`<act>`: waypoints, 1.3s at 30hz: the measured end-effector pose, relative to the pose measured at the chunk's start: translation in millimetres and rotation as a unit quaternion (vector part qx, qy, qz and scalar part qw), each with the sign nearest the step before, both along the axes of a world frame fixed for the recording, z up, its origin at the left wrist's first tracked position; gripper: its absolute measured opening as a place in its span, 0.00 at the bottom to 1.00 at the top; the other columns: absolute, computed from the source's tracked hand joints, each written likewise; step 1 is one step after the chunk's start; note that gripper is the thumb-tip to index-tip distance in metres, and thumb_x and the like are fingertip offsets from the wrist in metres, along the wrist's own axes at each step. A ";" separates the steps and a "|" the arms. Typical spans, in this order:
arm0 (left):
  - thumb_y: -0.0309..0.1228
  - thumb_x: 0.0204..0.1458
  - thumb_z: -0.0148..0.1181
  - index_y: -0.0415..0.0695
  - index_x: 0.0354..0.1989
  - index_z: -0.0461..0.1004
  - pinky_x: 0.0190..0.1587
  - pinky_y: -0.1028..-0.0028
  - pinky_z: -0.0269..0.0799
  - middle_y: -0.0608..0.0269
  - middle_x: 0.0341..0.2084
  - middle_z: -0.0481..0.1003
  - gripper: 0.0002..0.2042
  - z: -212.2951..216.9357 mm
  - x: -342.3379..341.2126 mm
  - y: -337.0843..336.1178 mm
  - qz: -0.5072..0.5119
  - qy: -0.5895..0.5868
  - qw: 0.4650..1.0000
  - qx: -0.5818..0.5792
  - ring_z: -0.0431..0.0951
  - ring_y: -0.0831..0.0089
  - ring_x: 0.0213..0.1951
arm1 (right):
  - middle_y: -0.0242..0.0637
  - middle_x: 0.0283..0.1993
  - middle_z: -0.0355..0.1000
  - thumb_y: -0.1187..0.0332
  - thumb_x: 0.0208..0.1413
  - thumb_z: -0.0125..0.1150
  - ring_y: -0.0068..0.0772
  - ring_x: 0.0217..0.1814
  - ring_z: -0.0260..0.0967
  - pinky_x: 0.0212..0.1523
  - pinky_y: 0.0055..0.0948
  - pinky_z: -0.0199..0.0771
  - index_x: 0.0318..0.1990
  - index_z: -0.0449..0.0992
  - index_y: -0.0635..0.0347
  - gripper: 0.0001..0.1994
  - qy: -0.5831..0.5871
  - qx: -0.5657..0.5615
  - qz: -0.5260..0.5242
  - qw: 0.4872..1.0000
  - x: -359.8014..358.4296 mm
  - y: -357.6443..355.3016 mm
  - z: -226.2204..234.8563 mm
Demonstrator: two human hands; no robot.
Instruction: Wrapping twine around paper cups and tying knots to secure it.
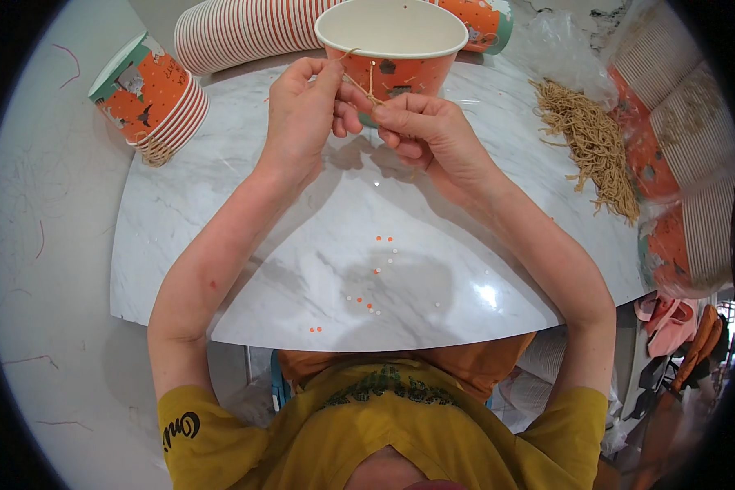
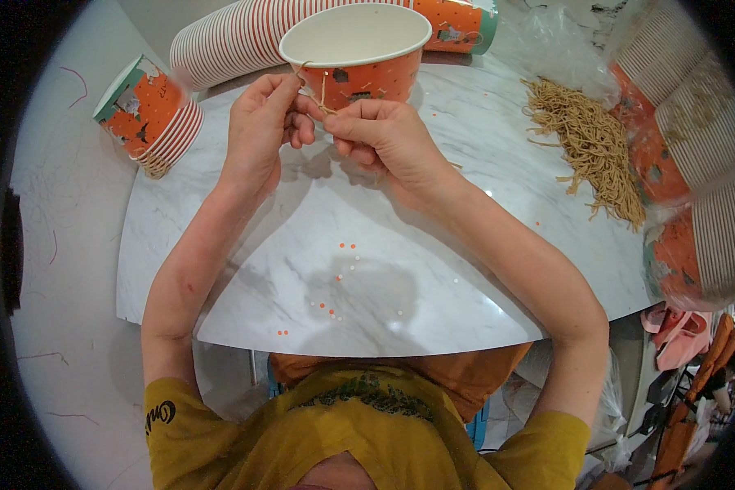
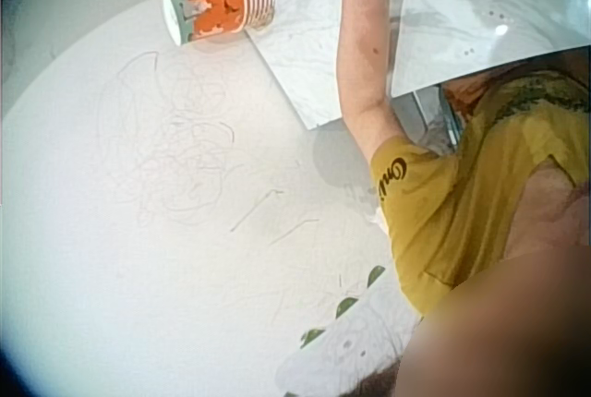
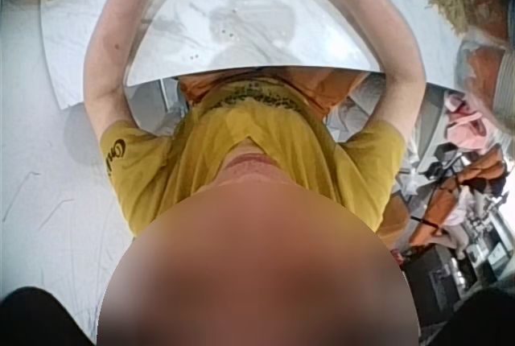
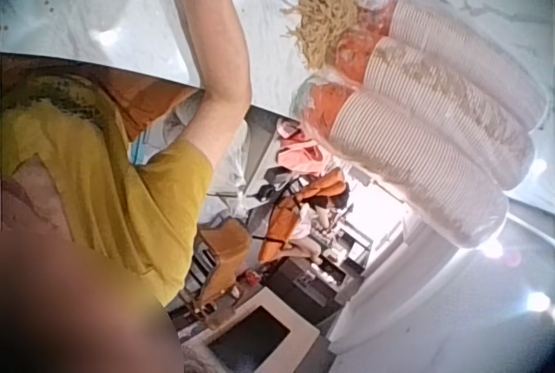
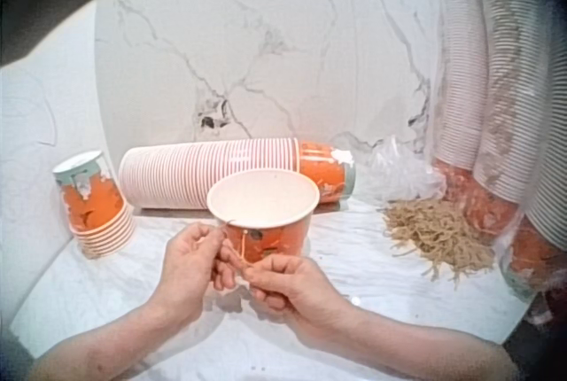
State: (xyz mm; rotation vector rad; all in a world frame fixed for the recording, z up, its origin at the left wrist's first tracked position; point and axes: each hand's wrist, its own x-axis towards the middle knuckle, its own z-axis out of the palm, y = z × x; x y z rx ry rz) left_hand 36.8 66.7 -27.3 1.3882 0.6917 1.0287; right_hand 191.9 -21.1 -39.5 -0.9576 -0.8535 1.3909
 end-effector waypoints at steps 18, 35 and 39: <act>0.35 0.64 0.56 0.42 0.37 0.71 0.18 0.83 0.58 0.68 0.18 0.74 0.09 3.6 -1.0 2.1 -0.006 0.017 0.998 0.061 0.67 0.85 0.16 | 0.29 0.16 0.66 0.49 0.62 0.58 0.16 0.12 0.49 0.16 0.22 0.44 0.37 0.75 0.56 0.18 -0.055 0.015 0.009 0.998 2.7 4.7 0.5; 0.33 0.61 0.56 0.40 0.32 0.71 0.18 0.81 0.56 0.70 0.15 0.71 0.10 12.6 -4.5 0.9 -0.009 0.047 0.996 0.073 0.64 0.87 0.17 | 0.21 0.14 0.60 0.64 0.60 0.61 0.11 0.14 0.49 0.18 0.19 0.43 0.36 0.78 0.60 0.09 -0.050 0.036 -0.018 0.998 -2.5 0.6 1.0; 0.37 0.63 0.59 0.42 0.36 0.72 0.18 0.85 0.52 0.72 0.16 0.70 0.11 7.9 -4.7 6.4 -0.011 0.072 0.990 0.121 0.62 0.89 0.16 | 0.21 0.14 0.59 0.64 0.60 0.61 0.12 0.14 0.49 0.18 0.20 0.43 0.36 0.78 0.60 0.09 -0.047 0.029 -0.015 0.998 -3.2 -0.3 1.4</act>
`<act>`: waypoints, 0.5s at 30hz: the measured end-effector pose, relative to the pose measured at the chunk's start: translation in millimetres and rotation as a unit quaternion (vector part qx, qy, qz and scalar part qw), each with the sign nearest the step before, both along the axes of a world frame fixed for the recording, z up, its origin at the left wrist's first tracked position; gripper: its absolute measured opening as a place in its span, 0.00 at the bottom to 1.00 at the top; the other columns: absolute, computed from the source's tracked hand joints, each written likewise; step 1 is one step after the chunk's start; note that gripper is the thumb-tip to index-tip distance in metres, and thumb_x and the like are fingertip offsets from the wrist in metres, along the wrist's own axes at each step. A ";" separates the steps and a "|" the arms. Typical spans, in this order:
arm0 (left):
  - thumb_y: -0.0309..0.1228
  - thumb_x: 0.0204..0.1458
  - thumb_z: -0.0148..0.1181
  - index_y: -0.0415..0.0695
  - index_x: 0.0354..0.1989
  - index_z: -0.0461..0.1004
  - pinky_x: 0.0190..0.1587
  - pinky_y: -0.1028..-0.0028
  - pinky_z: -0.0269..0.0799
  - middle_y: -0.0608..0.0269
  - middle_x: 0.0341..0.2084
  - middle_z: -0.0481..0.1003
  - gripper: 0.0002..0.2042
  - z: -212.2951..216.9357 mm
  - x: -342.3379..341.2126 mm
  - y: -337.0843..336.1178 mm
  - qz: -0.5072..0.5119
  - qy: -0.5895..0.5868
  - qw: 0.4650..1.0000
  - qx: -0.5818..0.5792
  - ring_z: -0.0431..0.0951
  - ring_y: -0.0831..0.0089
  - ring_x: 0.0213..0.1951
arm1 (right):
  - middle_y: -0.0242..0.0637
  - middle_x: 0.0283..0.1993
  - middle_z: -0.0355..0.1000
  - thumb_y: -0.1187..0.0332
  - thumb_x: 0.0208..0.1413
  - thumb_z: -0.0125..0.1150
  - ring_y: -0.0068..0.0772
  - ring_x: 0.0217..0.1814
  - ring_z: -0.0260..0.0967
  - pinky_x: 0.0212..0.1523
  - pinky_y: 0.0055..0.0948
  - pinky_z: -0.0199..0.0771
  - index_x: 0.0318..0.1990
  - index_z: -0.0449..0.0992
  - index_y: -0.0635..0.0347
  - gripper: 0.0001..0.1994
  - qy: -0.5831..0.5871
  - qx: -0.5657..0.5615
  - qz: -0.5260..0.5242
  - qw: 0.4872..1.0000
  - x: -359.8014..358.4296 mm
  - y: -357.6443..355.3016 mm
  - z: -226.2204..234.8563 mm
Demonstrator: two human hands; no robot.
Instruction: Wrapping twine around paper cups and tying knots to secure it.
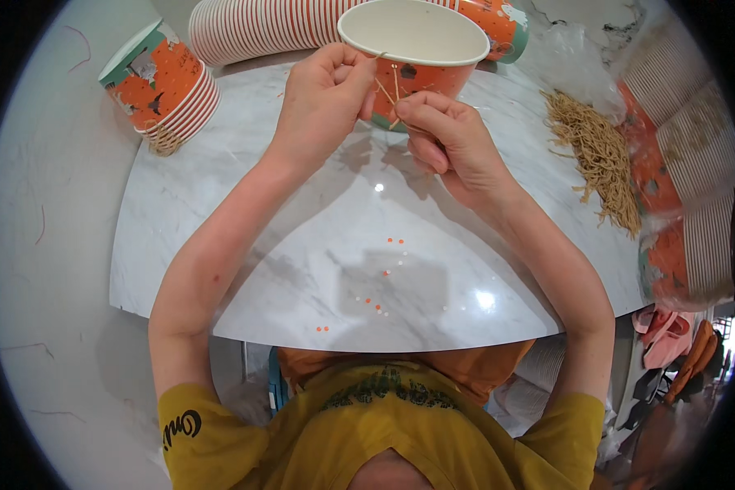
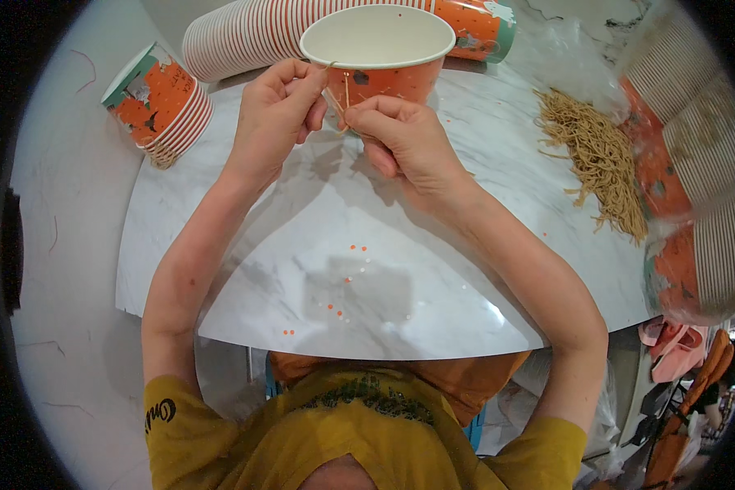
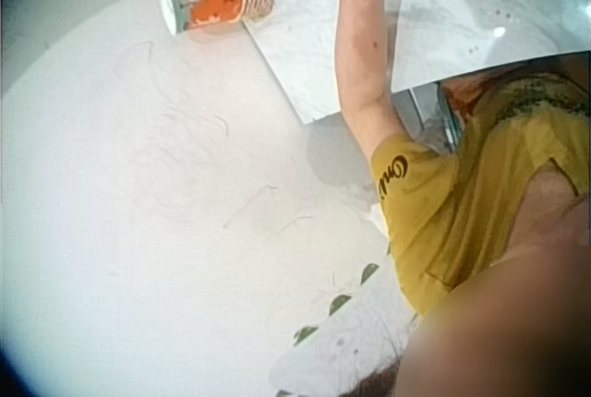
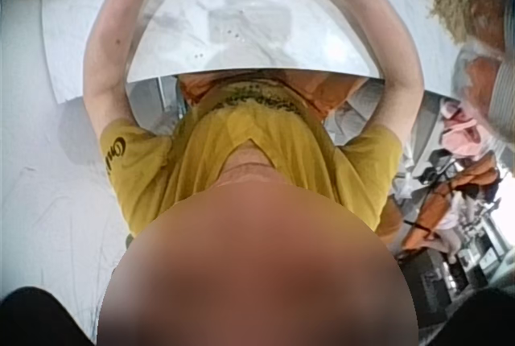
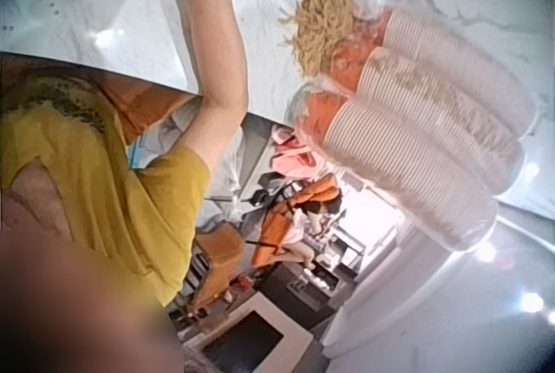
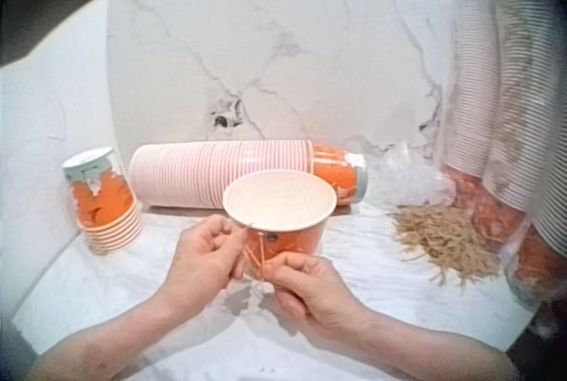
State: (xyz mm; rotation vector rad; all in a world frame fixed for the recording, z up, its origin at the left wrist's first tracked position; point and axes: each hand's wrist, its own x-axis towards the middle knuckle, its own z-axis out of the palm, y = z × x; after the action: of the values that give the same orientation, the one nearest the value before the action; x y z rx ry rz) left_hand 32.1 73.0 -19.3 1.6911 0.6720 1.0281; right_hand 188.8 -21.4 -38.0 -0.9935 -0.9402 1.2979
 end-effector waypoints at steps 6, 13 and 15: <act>0.38 0.63 0.59 0.42 0.35 0.73 0.18 0.85 0.53 0.72 0.16 0.70 0.12 0.7 -4.2 2.2 -0.017 0.007 1.000 -0.015 0.63 0.89 0.16 | 0.25 0.15 0.63 0.64 0.60 0.61 0.13 0.14 0.50 0.18 0.19 0.45 0.36 0.78 0.60 0.08 0.040 -0.008 0.020 0.999 -6.2 -4.7 2.0; 0.39 0.61 0.61 0.43 0.34 0.74 0.18 0.85 0.54 0.73 0.17 0.71 0.12 -1.4 -4.5 3.5 -0.003 -0.005 0.999 -0.044 0.64 0.89 0.17 | 0.35 0.20 0.72 0.65 0.59 0.61 0.13 0.14 0.49 0.17 0.18 0.46 0.39 0.78 0.62 0.09 0.038 -0.032 0.032 0.998 -2.8 -4.5 -9.4; 0.39 0.60 0.61 0.44 0.33 0.74 0.19 0.85 0.55 0.73 0.17 0.71 0.12 -1.6 -5.5 5.5 0.001 -0.011 0.999 -0.045 0.65 0.89 0.17 | 0.36 0.21 0.73 0.65 0.59 0.60 0.13 0.14 0.48 0.17 0.18 0.46 0.40 0.78 0.62 0.09 0.046 -0.033 0.033 0.998 -3.1 -4.8 -9.6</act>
State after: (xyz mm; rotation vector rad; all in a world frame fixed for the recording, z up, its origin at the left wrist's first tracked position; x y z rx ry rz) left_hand 26.6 78.5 -21.0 1.5992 0.6968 1.0008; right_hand 185.7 -26.2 -47.6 -0.9506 -0.8706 1.4269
